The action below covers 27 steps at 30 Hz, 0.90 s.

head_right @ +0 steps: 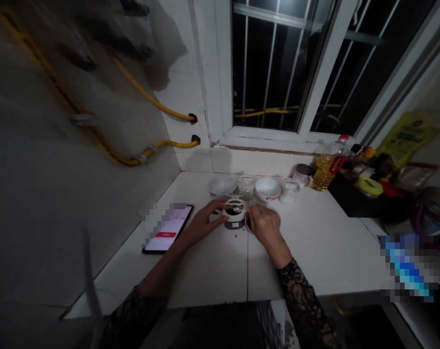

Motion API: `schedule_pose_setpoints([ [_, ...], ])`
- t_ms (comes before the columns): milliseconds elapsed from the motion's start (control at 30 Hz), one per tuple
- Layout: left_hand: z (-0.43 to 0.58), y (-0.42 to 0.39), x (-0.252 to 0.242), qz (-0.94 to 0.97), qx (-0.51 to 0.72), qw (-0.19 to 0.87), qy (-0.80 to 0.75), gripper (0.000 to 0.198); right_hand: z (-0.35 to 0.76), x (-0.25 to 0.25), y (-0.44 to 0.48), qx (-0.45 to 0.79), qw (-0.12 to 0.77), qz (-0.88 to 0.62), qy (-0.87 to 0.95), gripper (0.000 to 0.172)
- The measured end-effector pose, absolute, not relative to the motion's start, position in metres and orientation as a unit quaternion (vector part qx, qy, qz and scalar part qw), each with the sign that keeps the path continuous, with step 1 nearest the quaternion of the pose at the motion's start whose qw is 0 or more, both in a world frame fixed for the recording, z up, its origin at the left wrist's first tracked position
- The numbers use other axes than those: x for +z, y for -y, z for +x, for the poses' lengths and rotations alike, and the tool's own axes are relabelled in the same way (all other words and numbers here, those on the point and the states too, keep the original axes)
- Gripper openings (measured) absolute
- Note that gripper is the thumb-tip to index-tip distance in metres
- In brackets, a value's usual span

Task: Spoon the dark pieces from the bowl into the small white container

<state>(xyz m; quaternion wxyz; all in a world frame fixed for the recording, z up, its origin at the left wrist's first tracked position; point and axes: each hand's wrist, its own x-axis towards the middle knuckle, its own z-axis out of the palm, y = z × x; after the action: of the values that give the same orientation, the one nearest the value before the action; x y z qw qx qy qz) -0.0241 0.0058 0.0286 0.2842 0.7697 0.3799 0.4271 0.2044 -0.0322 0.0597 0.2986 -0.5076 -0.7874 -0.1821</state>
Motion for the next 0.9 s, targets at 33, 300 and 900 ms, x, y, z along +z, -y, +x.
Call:
schedule_pose_setpoints([
  [33,-0.024,-0.006,0.029,0.769,0.427,0.286,-0.379,0.022,0.206,0.059,0.032,-0.193,0.299,-0.508,0.785,0.044],
  [300,-0.024,-0.007,0.026,0.771,0.425,0.287,-0.376,0.024,0.213,0.060,0.032,-0.120,0.374,-0.524,0.755,0.047],
  [900,-0.024,-0.006,0.029,0.771,0.424,0.289,-0.377,0.023,0.284,0.069,0.029,-0.005,0.298,-0.657,0.693,0.047],
])
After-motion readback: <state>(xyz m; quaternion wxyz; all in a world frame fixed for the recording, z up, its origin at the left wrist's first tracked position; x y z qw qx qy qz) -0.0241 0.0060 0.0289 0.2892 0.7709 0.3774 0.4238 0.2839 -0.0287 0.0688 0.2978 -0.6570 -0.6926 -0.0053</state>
